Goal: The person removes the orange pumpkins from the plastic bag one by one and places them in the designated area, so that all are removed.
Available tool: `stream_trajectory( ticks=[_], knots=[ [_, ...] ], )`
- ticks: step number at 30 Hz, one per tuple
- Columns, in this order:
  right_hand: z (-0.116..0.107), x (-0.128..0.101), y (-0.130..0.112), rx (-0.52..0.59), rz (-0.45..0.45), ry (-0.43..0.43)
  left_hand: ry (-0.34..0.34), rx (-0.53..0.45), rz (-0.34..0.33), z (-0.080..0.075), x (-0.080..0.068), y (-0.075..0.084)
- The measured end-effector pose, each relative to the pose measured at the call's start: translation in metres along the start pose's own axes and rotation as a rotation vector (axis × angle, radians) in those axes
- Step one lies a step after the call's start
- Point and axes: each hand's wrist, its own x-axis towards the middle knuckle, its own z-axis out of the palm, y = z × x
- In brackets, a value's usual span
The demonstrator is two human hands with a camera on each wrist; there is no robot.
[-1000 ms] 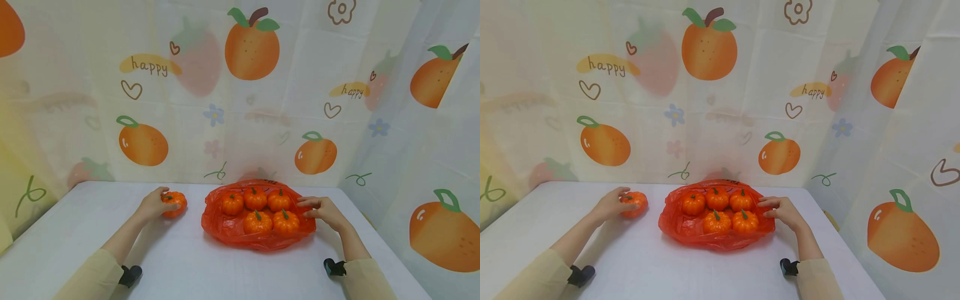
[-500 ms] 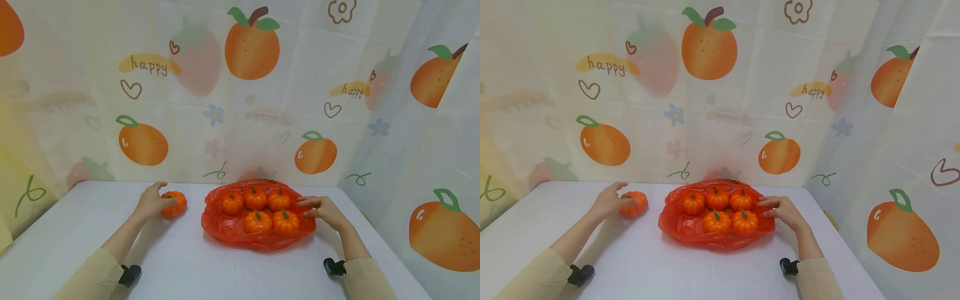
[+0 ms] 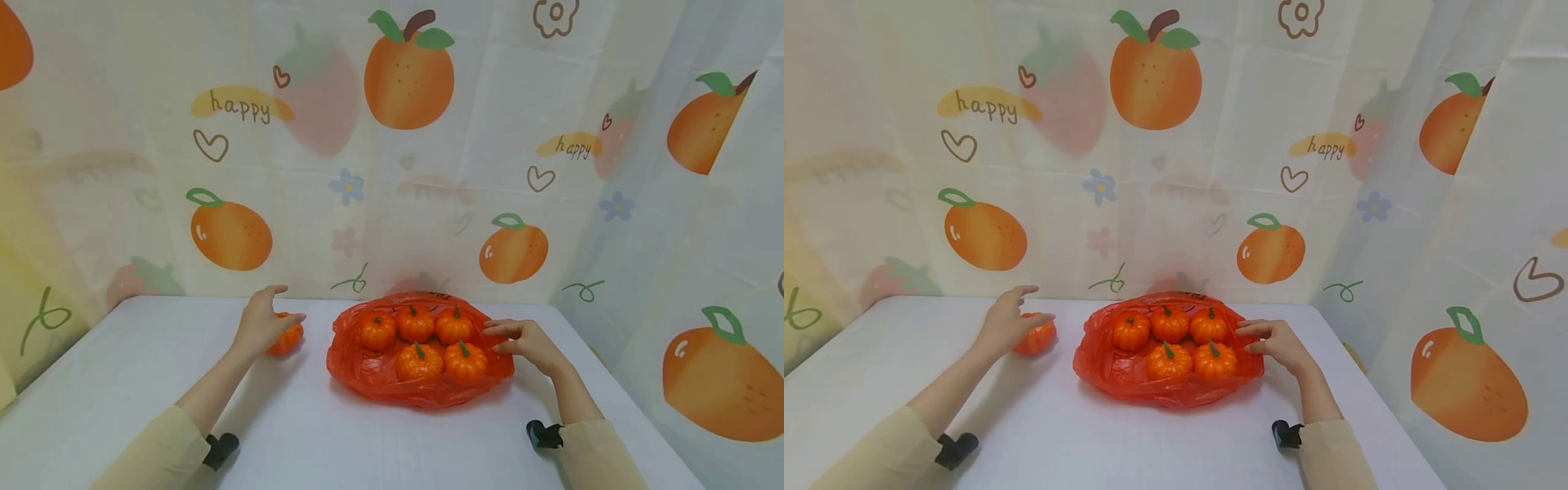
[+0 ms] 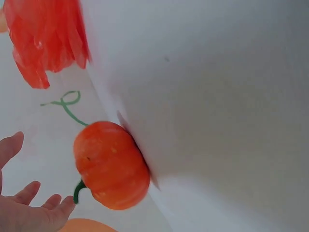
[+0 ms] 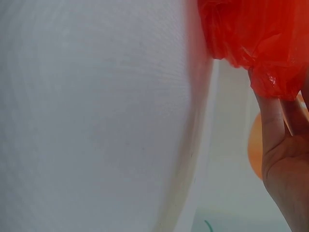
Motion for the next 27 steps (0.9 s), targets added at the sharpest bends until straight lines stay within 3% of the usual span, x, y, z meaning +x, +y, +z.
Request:
stream_trajectory(
  ticks=[8,13,22,27],
  knots=[
    [0.000,0.000,0.000,0.003,-0.007,0.000,0.049,-0.028,0.118,0.011,-0.011,0.026],
    [0.000,0.000,0.000,0.000,0.000,0.004,0.056,-0.056,0.149,0.021,-0.015,0.040],
    [0.000,0.000,0.000,-0.014,-0.018,-0.005,-0.055,-0.081,0.213,0.042,-0.024,0.061],
    [-0.001,0.000,0.001,-0.021,-0.024,-0.001,-0.138,-0.119,0.202,0.052,-0.031,0.074]
  ],
)
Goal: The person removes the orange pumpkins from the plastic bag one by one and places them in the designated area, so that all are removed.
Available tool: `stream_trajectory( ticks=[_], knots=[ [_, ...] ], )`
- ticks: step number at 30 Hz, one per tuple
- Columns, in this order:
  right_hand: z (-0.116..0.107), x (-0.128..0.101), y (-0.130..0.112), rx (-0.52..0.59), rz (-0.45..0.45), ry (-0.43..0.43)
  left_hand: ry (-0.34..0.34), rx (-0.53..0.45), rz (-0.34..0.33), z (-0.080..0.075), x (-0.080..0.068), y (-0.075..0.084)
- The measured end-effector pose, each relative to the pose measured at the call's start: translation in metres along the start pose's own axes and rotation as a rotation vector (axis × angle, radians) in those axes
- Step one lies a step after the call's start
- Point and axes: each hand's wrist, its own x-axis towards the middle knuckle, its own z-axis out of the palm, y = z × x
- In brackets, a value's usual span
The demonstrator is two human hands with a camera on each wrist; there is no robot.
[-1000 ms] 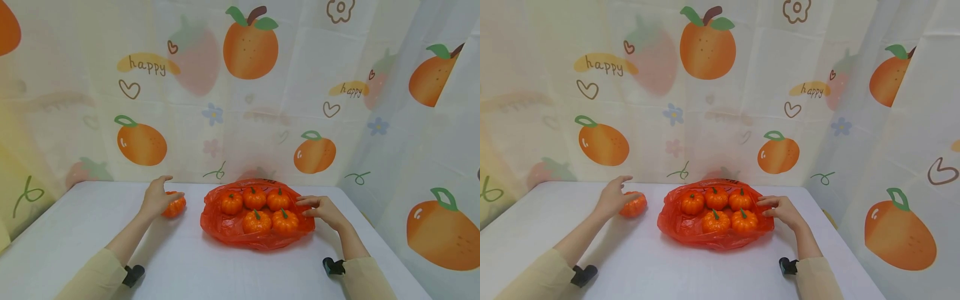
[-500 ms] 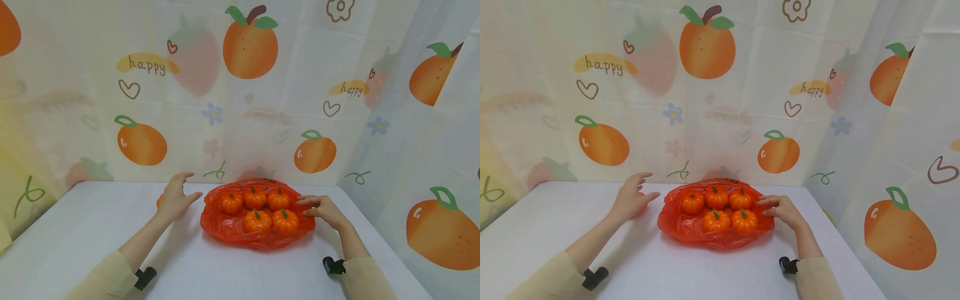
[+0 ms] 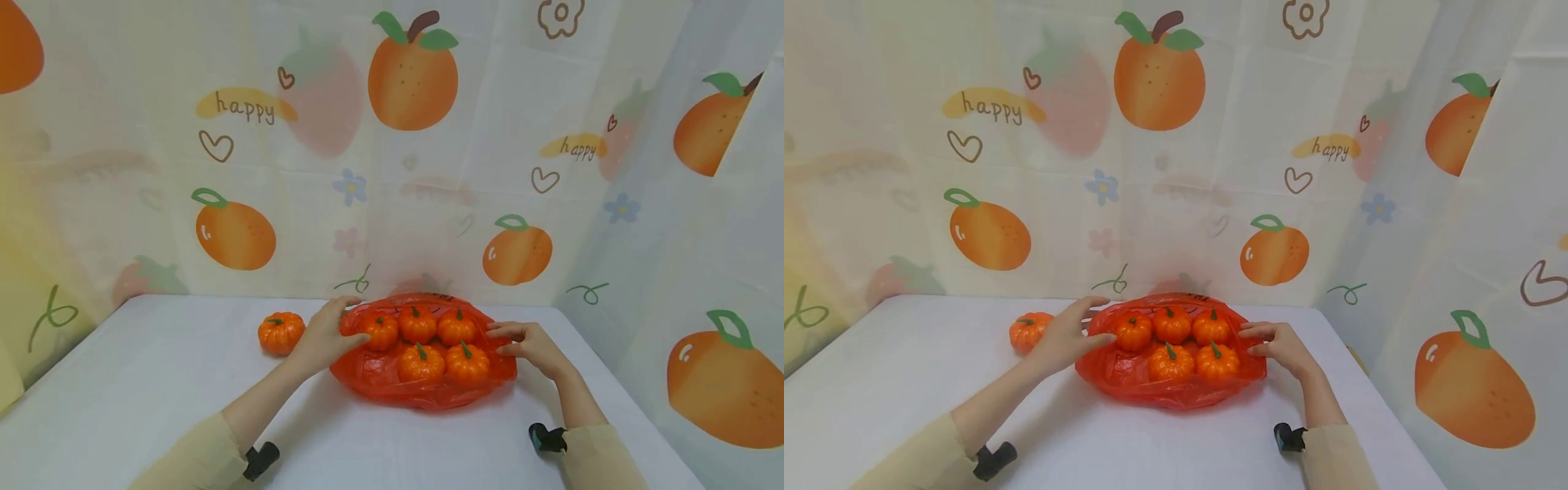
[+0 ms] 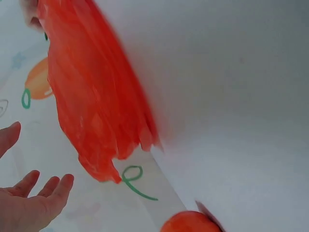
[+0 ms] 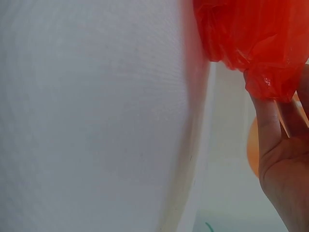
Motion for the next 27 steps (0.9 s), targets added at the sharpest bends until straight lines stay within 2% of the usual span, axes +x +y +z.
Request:
stream_trajectory(
  ticks=[10,20,23,27],
  knots=[
    [0.000,0.000,0.000,0.006,0.005,-0.002,-0.106,-0.059,-0.009,0.031,0.000,0.016],
    [-0.001,0.000,-0.001,0.009,0.019,0.000,-0.245,-0.092,-0.028,0.056,0.005,0.027],
    [0.000,0.000,-0.001,0.017,0.023,-0.007,-0.254,-0.130,-0.062,0.064,0.005,0.030],
    [0.001,0.001,0.000,0.022,0.022,-0.009,-0.233,-0.147,-0.104,0.074,0.007,0.033]
  ],
)
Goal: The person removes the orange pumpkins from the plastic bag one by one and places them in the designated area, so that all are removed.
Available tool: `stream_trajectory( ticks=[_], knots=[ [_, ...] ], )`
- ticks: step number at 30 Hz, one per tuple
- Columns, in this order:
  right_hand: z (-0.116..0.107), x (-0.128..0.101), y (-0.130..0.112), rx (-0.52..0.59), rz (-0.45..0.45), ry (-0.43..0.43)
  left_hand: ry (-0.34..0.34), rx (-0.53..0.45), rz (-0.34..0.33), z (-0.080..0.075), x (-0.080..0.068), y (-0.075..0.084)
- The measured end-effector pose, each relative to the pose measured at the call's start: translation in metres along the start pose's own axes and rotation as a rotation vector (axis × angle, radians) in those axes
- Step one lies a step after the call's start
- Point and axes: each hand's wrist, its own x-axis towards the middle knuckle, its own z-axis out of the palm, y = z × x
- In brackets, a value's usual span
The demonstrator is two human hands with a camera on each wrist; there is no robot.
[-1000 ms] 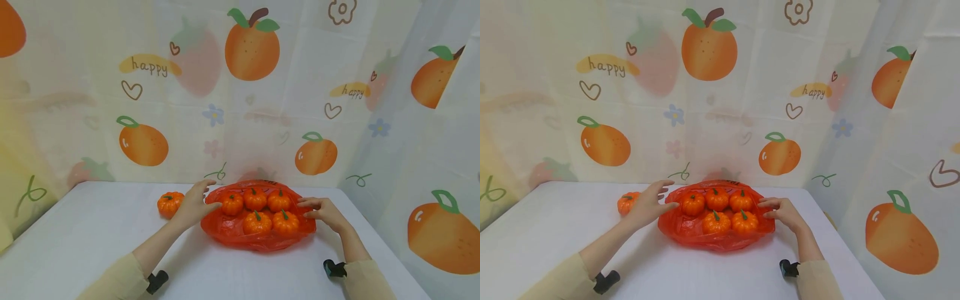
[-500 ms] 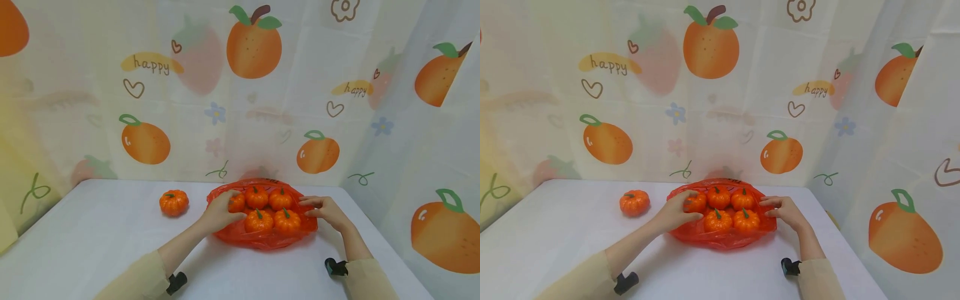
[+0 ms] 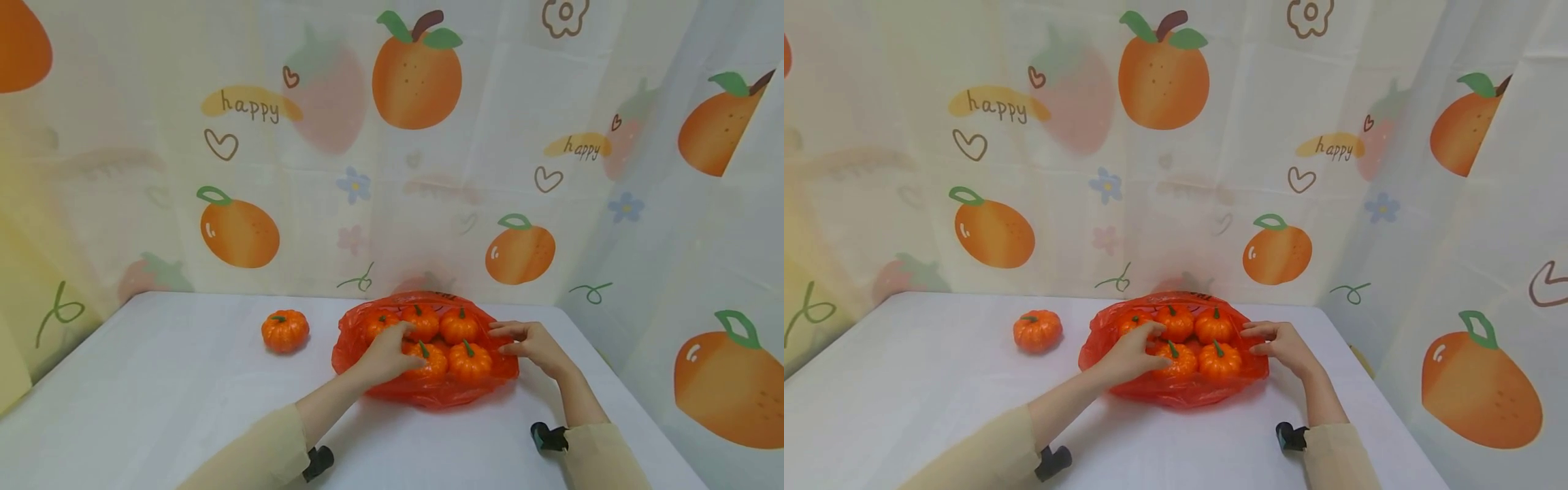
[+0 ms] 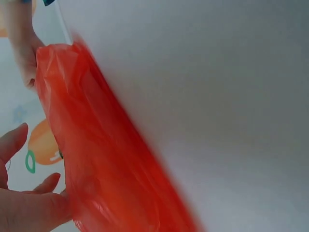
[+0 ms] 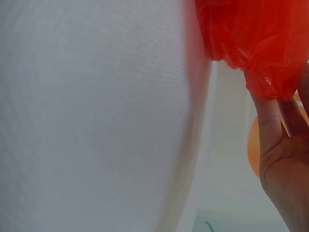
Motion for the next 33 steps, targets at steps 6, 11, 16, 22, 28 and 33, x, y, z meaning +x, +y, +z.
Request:
stream_trajectory(
  ticks=[6,11,16,22,28,33],
  knots=[
    [0.001,0.000,0.000,-0.002,0.004,0.005,0.044,0.010,-0.070,0.010,0.005,0.002],
    [0.001,-0.001,0.000,-0.009,0.006,0.007,0.038,0.008,-0.108,0.013,0.005,-0.002],
    [0.001,0.000,0.001,-0.007,0.007,0.013,0.031,0.022,-0.081,0.014,0.006,-0.004],
    [0.002,0.000,0.002,-0.003,0.005,0.010,0.042,0.039,-0.092,0.020,0.007,0.000],
    [0.001,0.000,0.004,-0.008,-0.012,0.008,0.048,0.044,-0.131,0.023,0.007,0.001],
    [0.001,0.000,0.004,-0.001,-0.007,0.009,0.033,0.047,-0.153,0.024,0.008,0.000]
  ],
)
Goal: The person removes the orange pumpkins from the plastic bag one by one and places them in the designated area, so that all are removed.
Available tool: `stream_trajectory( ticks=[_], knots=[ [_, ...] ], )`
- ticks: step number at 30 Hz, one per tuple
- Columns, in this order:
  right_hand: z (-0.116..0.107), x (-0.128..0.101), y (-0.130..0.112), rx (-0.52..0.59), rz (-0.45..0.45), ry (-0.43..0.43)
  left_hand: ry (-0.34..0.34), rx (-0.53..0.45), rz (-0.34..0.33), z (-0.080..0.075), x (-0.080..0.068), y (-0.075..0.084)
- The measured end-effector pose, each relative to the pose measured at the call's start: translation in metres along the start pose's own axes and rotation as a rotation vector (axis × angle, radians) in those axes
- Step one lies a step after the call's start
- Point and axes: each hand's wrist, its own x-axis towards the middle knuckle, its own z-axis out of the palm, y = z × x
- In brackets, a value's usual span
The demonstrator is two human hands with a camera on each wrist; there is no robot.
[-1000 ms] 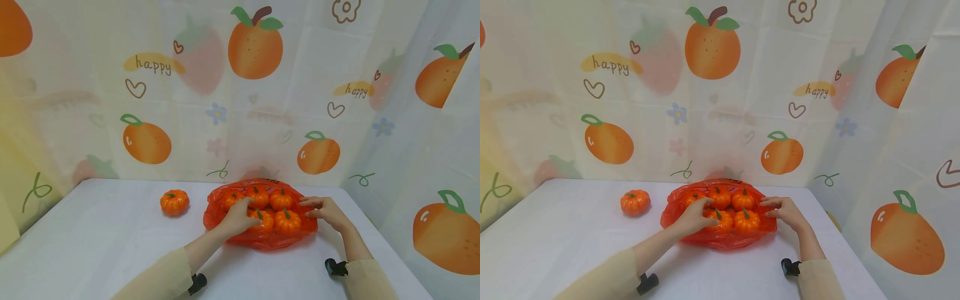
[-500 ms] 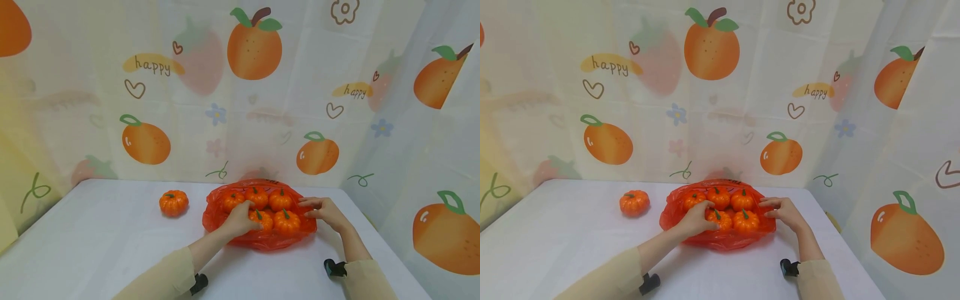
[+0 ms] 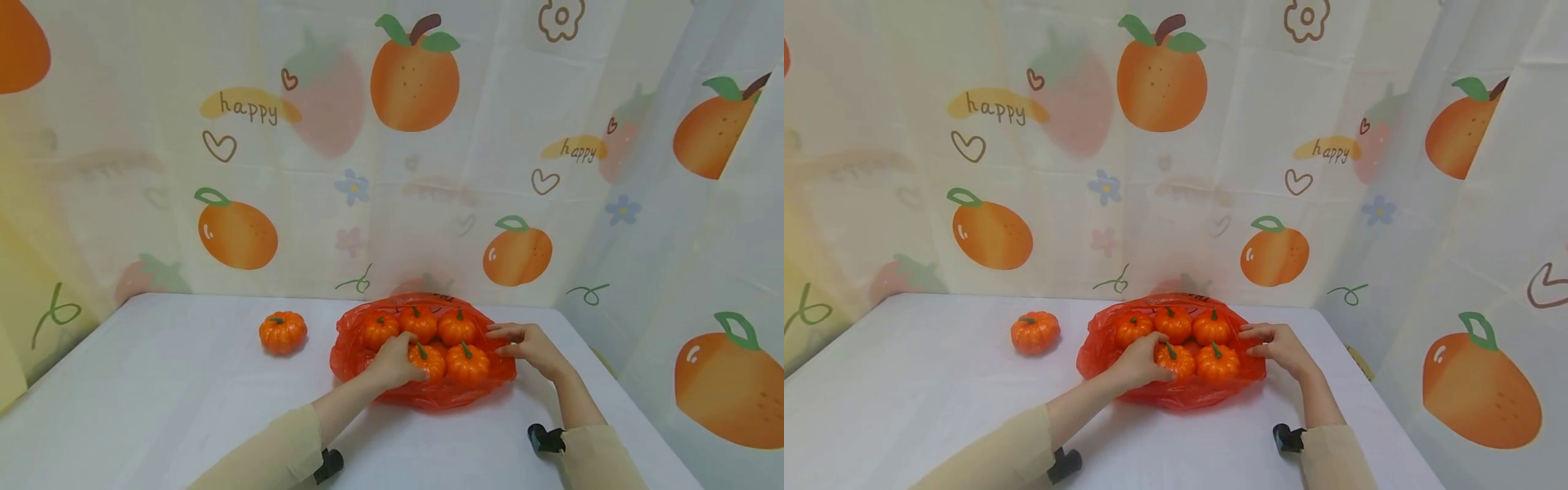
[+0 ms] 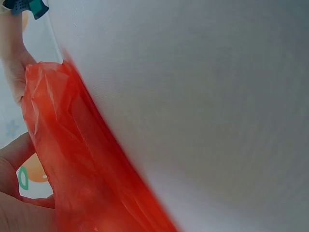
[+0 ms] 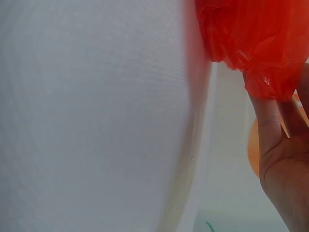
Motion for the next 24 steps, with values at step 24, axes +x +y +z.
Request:
stream_trajectory(
  ticks=[24],
  knots=[
    [0.0015,0.0007,-0.0010,-0.014,0.000,0.003,-0.020,0.024,0.014,0.0015,0.0023,-0.0046]
  ],
)
